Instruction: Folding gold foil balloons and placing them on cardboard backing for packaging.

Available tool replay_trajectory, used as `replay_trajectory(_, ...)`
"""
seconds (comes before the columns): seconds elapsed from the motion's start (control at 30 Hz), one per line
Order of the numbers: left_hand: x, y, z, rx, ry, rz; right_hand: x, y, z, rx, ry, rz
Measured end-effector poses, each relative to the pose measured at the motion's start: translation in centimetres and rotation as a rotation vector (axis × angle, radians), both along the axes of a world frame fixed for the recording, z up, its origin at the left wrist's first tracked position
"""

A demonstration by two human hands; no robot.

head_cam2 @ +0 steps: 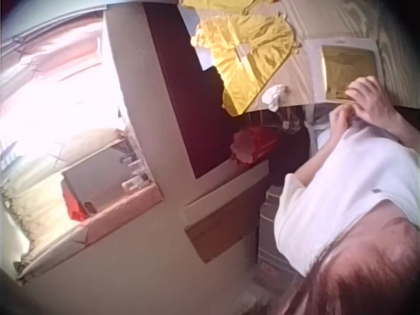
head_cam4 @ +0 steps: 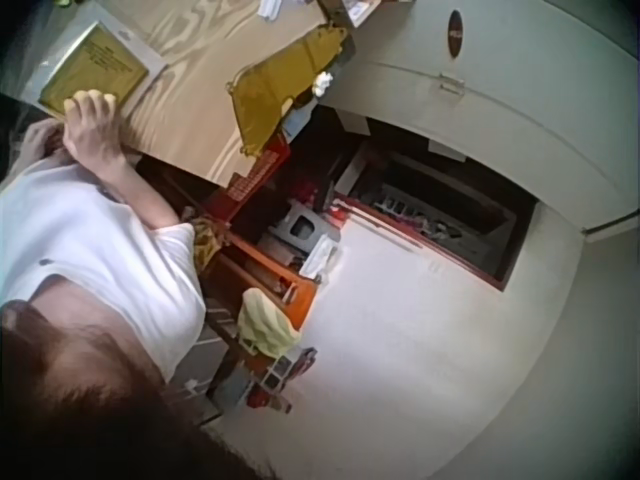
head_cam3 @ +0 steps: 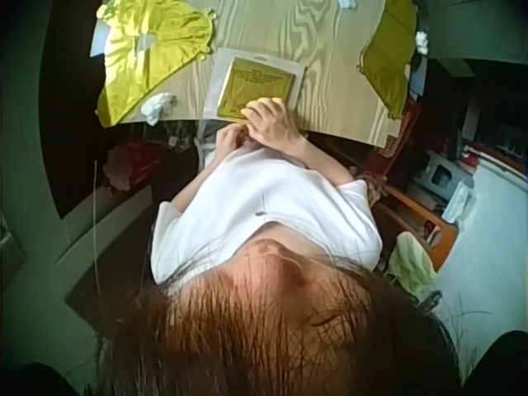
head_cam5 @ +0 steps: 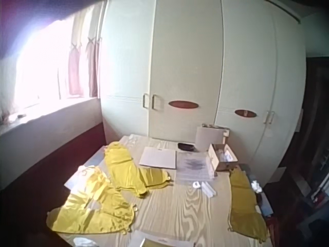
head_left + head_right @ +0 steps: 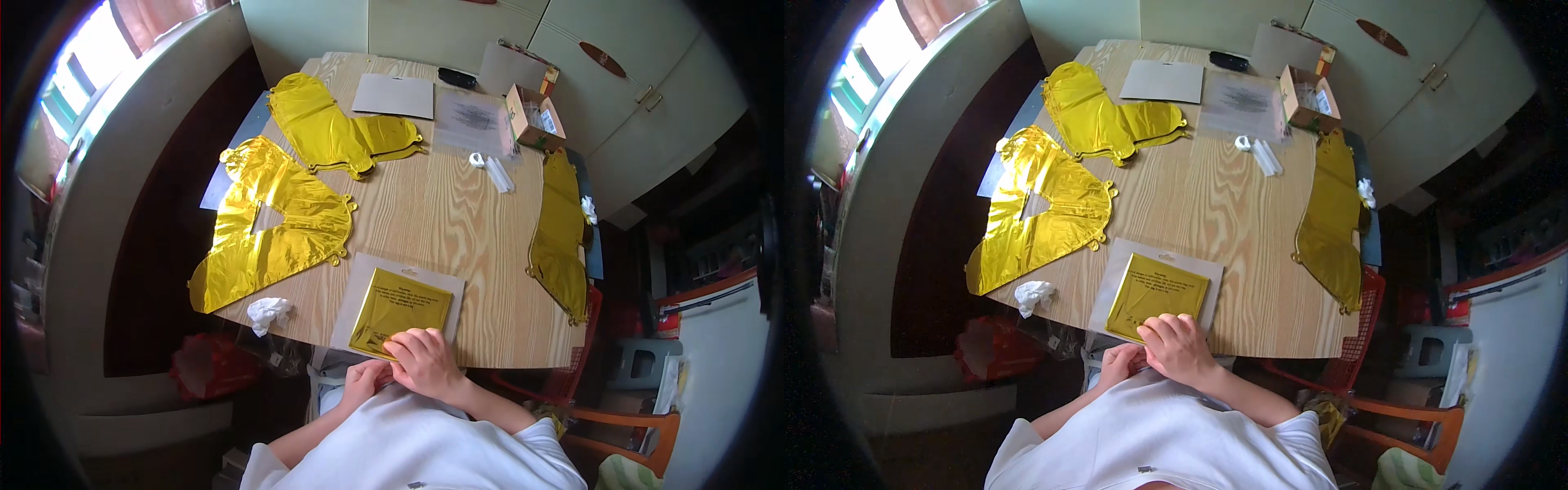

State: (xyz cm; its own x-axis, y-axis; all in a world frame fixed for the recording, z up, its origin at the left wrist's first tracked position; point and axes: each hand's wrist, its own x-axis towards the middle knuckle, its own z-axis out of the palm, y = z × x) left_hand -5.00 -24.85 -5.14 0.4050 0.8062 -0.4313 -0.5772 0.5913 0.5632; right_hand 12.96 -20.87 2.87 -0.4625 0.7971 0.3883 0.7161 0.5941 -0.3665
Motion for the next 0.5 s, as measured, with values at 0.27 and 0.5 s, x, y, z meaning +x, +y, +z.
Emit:
replay_trajectory(0.27, 0.7, 0.2, 1.6, -0.071, 0.175, -0.032, -0.3, 0.1, -0.7, 0.049, -0.016, -0.093)
replay_trajectory(0.5, 0.4, 0.3, 1.4, 0.004, 0.190, -0.095, -0.2, 0.7, -0.7, 0.026, -0.034, -0.145)
